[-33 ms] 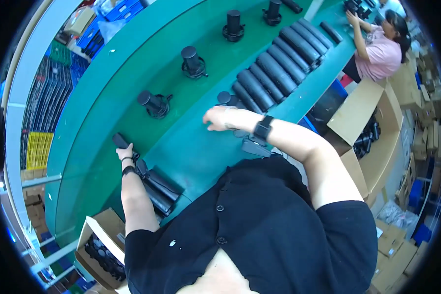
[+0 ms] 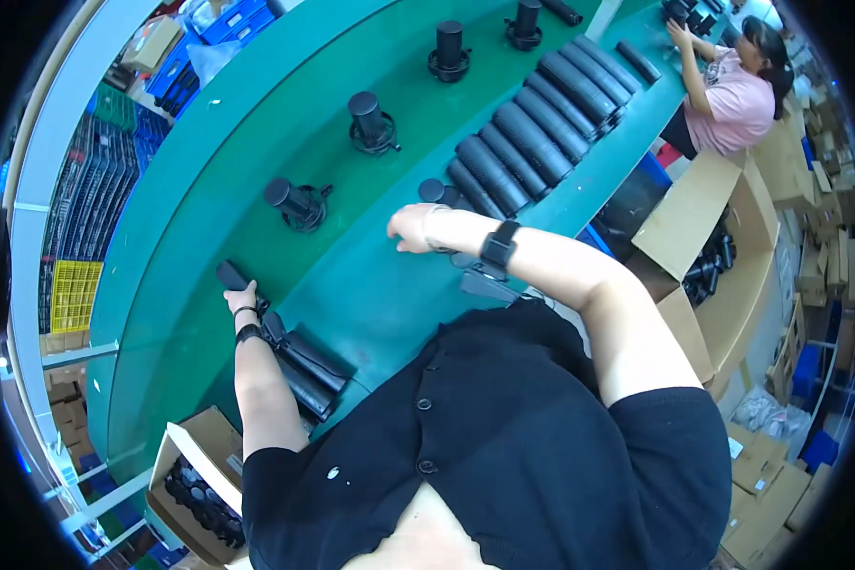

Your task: The person fits caps onto black cylinders and places them on a table, then inserts these cylinders into larger black housings before packing the finished units into a box.

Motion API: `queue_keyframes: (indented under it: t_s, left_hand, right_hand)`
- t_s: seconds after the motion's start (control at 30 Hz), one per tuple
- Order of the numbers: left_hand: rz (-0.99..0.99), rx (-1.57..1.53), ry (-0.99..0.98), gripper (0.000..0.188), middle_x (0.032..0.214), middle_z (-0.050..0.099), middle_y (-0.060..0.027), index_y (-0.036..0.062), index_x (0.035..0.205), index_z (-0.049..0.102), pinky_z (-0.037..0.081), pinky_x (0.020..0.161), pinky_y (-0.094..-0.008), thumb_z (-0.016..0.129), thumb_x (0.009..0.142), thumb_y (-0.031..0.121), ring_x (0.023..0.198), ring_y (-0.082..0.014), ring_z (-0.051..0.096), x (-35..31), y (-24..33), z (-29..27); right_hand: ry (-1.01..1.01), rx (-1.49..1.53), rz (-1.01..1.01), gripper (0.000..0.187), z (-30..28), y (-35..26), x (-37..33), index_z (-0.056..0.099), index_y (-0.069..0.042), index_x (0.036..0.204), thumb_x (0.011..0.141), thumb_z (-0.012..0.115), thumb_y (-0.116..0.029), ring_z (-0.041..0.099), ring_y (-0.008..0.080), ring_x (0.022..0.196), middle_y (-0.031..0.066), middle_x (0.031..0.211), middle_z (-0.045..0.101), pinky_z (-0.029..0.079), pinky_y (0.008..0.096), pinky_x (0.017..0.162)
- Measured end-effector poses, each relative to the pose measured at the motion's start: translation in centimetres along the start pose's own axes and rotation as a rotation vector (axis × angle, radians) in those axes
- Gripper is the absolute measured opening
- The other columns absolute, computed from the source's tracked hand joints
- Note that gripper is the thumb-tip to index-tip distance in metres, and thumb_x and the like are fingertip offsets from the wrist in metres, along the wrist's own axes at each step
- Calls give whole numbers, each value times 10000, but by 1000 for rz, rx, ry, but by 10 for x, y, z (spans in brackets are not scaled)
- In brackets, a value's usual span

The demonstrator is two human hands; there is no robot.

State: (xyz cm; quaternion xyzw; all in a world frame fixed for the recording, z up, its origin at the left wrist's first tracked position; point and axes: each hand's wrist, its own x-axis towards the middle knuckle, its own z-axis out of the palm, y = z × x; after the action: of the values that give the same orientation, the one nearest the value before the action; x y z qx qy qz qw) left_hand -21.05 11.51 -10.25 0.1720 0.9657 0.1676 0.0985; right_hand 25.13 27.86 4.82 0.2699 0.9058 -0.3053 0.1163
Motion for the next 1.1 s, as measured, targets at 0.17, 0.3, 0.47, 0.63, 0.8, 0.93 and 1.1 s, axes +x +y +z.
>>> queue_keyframes:
  t_s: [0.17, 0.3, 0.47, 0.63, 0.8, 0.93, 1.1]
  left_hand:
    - [615, -443, 197, 293, 813, 633, -103, 4, 1023, 617, 505, 706, -329, 682, 797, 179, 764, -204, 631, -123, 130, -46]
    - [1011, -689, -273, 133, 761, 641, -65, 42, 823, 653, 481, 632, -255, 723, 779, 145, 687, -133, 605, -292, 197, -106]
    - [1198, -416, -261, 342, 739, 593, -42, 83, 759, 612, 328, 733, -331, 742, 727, 397, 724, -190, 555, -359, 212, -113]
    - [1096, -424, -299, 321, 686, 562, -35, 80, 713, 592, 297, 712, -342, 702, 770, 377, 675, -189, 529, -359, 206, -105]
    - [994, -370, -427, 312, 643, 545, -27, 77, 704, 589, 302, 738, -329, 687, 786, 362, 660, -179, 540, -364, 208, -105]
    - [1102, -368, -296, 315, 637, 540, -37, 79, 695, 580, 304, 763, -347, 684, 786, 362, 659, -204, 542, -376, 213, -109]
    - [1225, -404, -150, 347, 632, 539, -42, 79, 676, 563, 308, 792, -372, 689, 775, 386, 673, -216, 548, -389, 218, -106]
  right_hand:
    - [-166, -115, 112, 362, 0, -6, 33, 625, -79, 1142, 833, 651, -267, 586, 324, 1080, 152, 1111, 639, 472, 408, 918]
    - [-274, -189, 114, 312, 15, -20, 63, 683, -57, 997, 787, 658, -287, 652, 318, 953, 149, 1004, 682, 521, 412, 804]
    - [-410, -134, 100, 281, -5, -56, 61, 704, -28, 898, 767, 644, -270, 678, 288, 888, 169, 963, 688, 535, 387, 701]
    - [-418, -199, 160, 249, -7, -64, 50, 715, -52, 887, 783, 650, -268, 683, 244, 881, 111, 932, 704, 537, 361, 690]
    - [-389, -195, 202, 233, 6, -44, 51, 719, -75, 916, 793, 660, -264, 683, 206, 901, 65, 916, 716, 538, 339, 711]
    - [-309, -243, 218, 255, 21, -35, 63, 714, -75, 952, 791, 668, -268, 679, 209, 925, 72, 947, 712, 540, 339, 720]
    - [-195, -289, 246, 289, 34, -20, 69, 708, -76, 998, 788, 678, -273, 674, 213, 956, 82, 985, 707, 541, 340, 732]
